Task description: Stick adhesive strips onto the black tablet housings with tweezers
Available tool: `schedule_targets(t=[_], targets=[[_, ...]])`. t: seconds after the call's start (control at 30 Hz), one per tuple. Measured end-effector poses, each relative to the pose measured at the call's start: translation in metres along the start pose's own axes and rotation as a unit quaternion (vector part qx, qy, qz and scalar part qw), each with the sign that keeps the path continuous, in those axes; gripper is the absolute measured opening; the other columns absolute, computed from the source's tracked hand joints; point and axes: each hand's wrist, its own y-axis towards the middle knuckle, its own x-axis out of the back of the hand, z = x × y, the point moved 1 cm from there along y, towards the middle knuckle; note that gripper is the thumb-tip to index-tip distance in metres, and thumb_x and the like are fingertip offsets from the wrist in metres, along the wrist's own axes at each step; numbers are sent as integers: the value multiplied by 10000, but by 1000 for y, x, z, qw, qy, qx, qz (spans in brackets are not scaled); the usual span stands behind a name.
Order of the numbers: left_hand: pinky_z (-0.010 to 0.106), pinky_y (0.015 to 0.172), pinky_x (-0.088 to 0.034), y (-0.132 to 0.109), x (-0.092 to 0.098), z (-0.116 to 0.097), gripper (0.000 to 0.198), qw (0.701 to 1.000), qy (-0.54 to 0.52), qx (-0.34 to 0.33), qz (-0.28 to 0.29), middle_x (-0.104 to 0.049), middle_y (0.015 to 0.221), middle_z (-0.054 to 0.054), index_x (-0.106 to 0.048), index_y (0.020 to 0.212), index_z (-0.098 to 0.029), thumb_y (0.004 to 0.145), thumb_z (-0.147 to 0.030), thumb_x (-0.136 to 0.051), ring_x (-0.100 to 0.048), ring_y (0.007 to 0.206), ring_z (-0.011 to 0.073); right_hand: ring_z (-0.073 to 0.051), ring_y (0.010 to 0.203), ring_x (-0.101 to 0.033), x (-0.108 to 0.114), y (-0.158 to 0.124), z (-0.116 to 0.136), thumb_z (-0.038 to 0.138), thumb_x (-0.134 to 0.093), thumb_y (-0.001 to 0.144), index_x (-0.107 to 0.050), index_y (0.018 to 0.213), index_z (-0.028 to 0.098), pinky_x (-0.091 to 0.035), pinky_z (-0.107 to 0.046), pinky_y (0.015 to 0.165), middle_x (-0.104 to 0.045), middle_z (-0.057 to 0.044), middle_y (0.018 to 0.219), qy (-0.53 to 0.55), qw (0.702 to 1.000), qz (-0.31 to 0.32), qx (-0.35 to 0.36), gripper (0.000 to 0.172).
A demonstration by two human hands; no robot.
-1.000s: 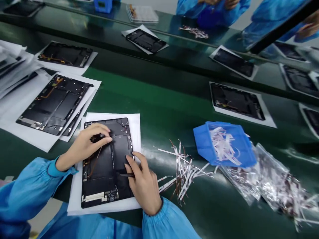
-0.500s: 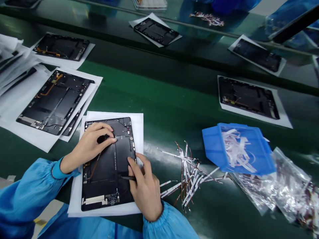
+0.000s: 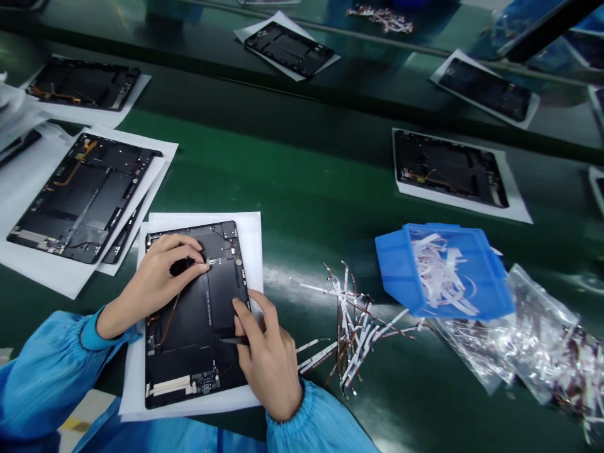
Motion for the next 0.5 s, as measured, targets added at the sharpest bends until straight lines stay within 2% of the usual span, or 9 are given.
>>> schedule_targets(t=[0.3,0.5], targets=[[411,890,-414,0,-2,0,109,1000,22,1,-2,-650,1068,30,-653,860,-223,936,-294,-619,-579,981,228,-196,805,-700,1,2,2,149,-407,1006,-561,1308,169,-587,-306,590,-604,-147,1290,-42,999,7,0,340],[398,818,-402,0,-3,-1,88,999,42,6,5,-630,1043,38,-610,883,-223,933,-295,-617,-546,931,238,-233,887,-692,13,5,13,128,-378,1012,-557,1330,135,-564,-357,706,-660,-148,1269,-125,991,-4,43,364]])
